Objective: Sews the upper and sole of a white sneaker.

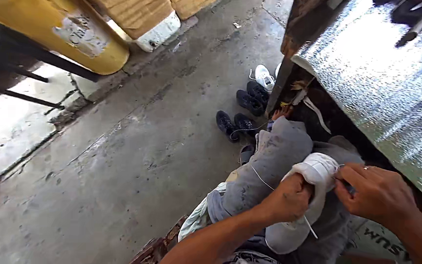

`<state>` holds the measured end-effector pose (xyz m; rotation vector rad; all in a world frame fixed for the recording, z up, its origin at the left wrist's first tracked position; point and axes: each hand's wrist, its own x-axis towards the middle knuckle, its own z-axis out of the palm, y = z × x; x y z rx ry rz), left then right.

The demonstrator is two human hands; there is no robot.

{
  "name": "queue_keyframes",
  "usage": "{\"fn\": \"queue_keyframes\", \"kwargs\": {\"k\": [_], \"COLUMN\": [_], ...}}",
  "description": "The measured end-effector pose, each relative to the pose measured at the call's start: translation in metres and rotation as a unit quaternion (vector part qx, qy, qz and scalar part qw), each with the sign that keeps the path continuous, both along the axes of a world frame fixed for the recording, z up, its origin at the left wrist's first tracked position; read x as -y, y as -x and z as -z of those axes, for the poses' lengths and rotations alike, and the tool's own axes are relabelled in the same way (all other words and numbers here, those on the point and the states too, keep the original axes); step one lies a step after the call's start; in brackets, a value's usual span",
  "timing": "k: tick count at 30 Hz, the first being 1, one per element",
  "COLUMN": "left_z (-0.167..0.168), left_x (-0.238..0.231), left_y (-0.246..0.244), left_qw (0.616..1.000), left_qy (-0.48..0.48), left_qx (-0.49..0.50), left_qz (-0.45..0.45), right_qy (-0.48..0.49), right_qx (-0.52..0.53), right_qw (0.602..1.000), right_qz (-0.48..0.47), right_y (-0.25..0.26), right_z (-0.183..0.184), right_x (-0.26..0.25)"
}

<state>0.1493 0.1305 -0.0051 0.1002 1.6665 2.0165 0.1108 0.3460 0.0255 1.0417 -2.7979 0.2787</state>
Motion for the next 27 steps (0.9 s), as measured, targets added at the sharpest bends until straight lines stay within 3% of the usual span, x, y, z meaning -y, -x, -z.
{"fn": "queue_keyframes", "kwargs": {"k": [4,7,11,17,21,24,27], "left_z": [0.007,0.001,0.013,0.012,0.007,0.001,-0.004], "left_x": [0.007,0.011,0.018,0.018,0.021,0.02,0.019], "left_y": [0.005,-0.01,-0.023,-0.008,-0.01,-0.007,-0.005], "left_qw": [0.995,0.983,0.96,0.949,0.942,0.904,0.84], "left_qy": [0.064,0.162,0.192,0.169,0.185,0.274,0.374], "left_qx": [-0.046,-0.075,-0.2,-0.262,-0.281,-0.32,-0.37], "left_qz": [0.068,0.03,-0.028,-0.047,0.012,0.075,0.136], "right_qy": [0.019,0.015,0.017,-0.024,-0.022,0.024,0.132], "right_qx": [0.075,0.155,0.106,0.011,0.046,0.138,0.233], "right_qw": [0.997,0.988,0.993,0.992,0.966,0.94,0.931], "right_qz": [0.018,0.021,0.042,0.124,0.252,0.311,0.249], "right_y": [-0.007,-0.008,-0.006,0.0,-0.012,-0.03,-0.053], "right_z": [-0.001,-0.009,-0.007,-0.016,-0.019,-0.005,0.017], "right_x": [-0.003,-0.013,-0.01,-0.032,-0.07,-0.079,-0.067]}}
